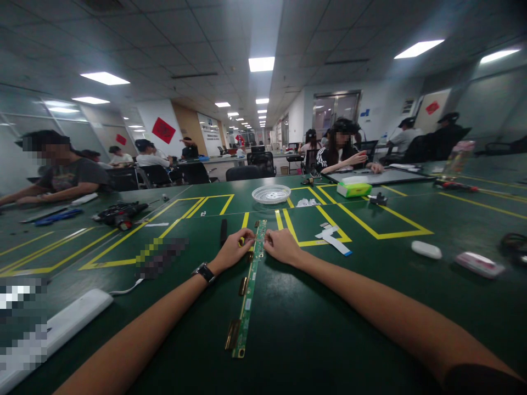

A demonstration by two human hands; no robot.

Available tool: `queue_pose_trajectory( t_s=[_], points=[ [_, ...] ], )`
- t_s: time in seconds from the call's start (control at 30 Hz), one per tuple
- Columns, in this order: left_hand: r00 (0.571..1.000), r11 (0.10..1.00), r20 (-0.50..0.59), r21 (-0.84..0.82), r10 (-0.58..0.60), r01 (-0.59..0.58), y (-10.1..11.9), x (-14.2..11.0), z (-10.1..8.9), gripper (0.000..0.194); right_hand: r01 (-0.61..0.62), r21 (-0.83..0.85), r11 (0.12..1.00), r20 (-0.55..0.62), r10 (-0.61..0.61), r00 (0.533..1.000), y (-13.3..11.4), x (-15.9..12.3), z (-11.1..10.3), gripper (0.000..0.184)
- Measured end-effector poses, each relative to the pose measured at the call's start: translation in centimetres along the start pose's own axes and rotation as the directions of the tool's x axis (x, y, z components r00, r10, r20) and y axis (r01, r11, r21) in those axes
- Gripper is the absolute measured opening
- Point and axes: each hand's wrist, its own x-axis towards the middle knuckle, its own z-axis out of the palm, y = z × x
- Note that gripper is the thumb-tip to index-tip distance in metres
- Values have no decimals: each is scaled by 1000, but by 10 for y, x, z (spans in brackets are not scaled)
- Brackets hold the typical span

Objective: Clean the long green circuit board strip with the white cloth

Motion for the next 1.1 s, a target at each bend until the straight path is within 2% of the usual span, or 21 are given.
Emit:
queue_pose_trajectory(
  t_s=[0.63, 1.1],
  points=[
    [1000, 997, -5, -67, -30, 30, 1, 1, -1, 13, 68, 71, 995, -58, -64, 996, 2, -2, 3, 13],
    [999, 991, -7, -127, -44, 43, 2, 2, -1, 14, 199, 128, 971, -82, -190, 978, 4, -3, 2, 20]
  ],
)
